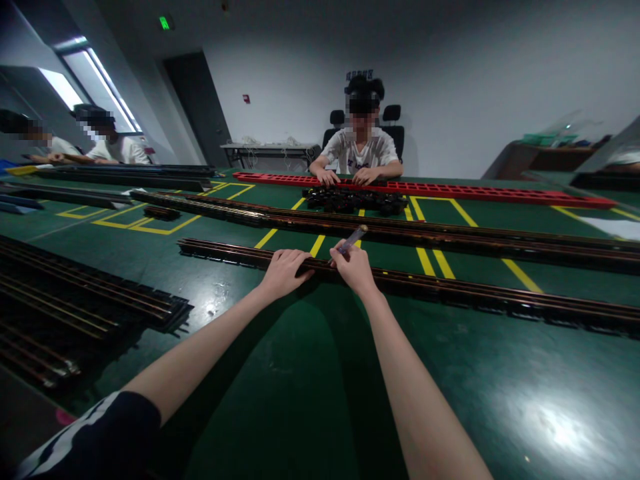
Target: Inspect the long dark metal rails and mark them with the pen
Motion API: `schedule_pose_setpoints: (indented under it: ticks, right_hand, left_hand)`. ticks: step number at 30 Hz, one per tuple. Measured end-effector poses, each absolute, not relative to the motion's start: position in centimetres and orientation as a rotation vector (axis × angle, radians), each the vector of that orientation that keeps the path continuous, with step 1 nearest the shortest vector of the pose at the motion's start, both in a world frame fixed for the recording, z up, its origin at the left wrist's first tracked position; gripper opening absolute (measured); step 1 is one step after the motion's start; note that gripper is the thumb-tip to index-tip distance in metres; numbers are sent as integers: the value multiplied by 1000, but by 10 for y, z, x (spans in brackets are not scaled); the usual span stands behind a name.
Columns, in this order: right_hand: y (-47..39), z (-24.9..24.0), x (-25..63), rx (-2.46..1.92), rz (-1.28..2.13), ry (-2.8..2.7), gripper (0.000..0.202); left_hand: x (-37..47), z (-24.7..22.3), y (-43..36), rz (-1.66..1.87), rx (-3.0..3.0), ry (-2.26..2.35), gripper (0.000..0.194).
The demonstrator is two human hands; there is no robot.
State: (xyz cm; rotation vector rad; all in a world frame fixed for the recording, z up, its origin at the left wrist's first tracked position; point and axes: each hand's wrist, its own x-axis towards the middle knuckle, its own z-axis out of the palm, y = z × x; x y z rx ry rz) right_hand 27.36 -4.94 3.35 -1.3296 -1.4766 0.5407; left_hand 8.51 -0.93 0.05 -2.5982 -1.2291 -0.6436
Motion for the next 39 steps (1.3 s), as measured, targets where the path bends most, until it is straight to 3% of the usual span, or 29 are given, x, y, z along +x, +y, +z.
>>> schedule_pose_setpoints:
  ticks: [17,39]
  right_hand:
    - [-49,34,273,-1336,562,-1486,11]
    - [-47,32,275,-1340,558,-1489,14]
  left_hand:
    - [87,3,-12,-673,-2602,-1251,29]
    - [87,4,-13,-639,-2620,-1232,36]
